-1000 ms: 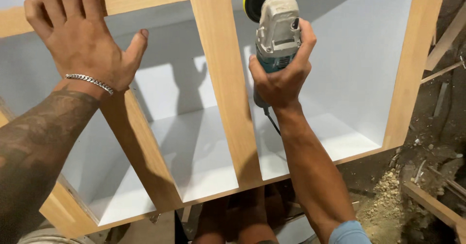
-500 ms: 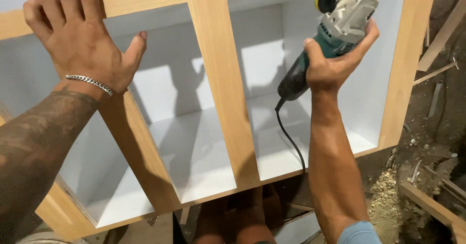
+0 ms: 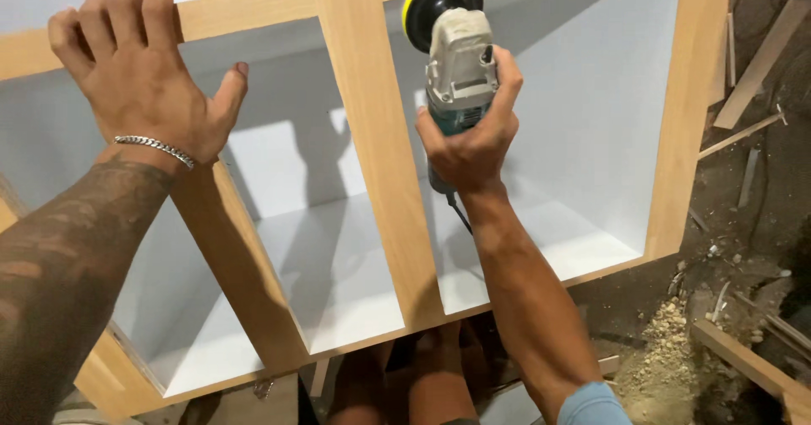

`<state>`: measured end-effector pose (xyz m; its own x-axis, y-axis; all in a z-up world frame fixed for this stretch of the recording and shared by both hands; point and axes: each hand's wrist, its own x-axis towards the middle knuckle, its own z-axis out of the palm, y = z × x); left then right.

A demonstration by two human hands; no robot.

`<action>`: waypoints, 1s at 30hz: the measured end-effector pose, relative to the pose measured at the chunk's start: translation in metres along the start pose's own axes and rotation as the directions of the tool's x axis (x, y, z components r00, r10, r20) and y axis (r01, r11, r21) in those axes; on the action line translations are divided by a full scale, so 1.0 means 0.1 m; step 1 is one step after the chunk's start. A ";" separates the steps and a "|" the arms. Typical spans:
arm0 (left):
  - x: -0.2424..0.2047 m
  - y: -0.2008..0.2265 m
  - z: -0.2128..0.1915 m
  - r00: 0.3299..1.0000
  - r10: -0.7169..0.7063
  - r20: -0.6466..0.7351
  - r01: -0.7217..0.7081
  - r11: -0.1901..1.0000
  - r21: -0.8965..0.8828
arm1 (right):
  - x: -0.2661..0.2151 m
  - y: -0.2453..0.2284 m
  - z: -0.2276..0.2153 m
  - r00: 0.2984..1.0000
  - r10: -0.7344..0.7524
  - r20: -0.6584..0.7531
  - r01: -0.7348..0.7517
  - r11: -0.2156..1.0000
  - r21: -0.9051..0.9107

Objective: The person sands the interior and exterior wooden frame of a white cabinet using a power sander, moving the tool across different surfaces and edges while holding the cabinet for stability.

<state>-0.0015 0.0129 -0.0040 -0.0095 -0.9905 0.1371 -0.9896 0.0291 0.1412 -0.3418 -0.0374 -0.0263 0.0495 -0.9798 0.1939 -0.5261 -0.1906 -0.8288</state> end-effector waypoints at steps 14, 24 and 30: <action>-0.06 -0.03 0.13 1.000 0.005 -0.013 -0.004 0.999 0.041 | 0.39 0.64 -0.73 0.996 0.089 -0.002 -0.089 0.994 -0.060; 0.03 0.01 0.12 0.999 -0.011 0.041 0.018 0.985 -0.172 | 0.73 1.05 -1.20 0.982 0.139 -0.129 -0.139 0.990 0.008; 0.09 0.08 0.05 0.997 0.006 0.082 0.017 0.959 -0.282 | 0.56 0.88 -0.92 0.997 0.055 -0.058 -0.053 0.998 0.042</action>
<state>-0.0101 0.0037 -0.0068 -0.0273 -0.9980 0.0576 -0.9089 0.0488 0.4141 -0.4635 -0.1033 -0.0407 -0.0291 -0.9836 0.1779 -0.4917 -0.1409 -0.8593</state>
